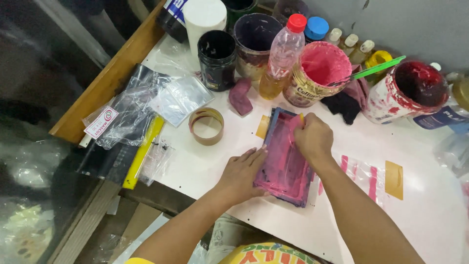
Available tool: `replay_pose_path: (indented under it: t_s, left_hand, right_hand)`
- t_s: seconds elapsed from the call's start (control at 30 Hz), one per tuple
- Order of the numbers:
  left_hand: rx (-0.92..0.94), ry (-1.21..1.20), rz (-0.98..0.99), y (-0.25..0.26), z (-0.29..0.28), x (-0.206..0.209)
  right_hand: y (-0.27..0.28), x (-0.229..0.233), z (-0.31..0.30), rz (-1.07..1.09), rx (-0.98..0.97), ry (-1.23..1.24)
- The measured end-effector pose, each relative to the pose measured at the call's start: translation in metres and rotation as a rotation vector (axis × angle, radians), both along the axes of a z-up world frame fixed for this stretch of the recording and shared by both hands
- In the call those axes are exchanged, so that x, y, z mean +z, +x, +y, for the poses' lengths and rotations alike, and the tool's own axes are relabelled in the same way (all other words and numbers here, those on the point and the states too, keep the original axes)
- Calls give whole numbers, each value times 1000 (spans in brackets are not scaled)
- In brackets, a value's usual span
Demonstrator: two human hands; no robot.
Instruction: The person uses a squeegee to spread pink ink across a screen printing frame. They then lift the frame to reveal printed pink stripes on a plastic sheet. The person removes the plastic sheet and wipes the table surface with a cloth to clean up excess ink.
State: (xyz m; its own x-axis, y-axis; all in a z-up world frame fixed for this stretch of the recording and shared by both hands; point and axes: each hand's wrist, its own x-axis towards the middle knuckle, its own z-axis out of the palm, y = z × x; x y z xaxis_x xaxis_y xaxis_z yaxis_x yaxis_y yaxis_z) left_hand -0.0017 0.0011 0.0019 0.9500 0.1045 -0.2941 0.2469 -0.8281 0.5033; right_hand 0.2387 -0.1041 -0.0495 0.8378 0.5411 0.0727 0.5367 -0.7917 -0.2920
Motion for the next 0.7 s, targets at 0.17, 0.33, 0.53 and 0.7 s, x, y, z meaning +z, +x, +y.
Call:
replay_pose_path:
  t_s: [0.17, 0.33, 0.53, 0.7]
  left_hand:
    - [1, -5, -28, 0, 1, -4]
    - [9, -2, -32, -1, -1, -2]
    - [9, 2, -27, 0, 0, -5]
    - [18, -8, -64, -1, 0, -5]
  right_hand:
    - [8, -21, -2, -55, 86, -99]
    - [15, -14, -8, -133, 222, -80]
    - [33, -21, -6, -466, 389, -13]
    - [51, -57, -14, -518, 516, -42]
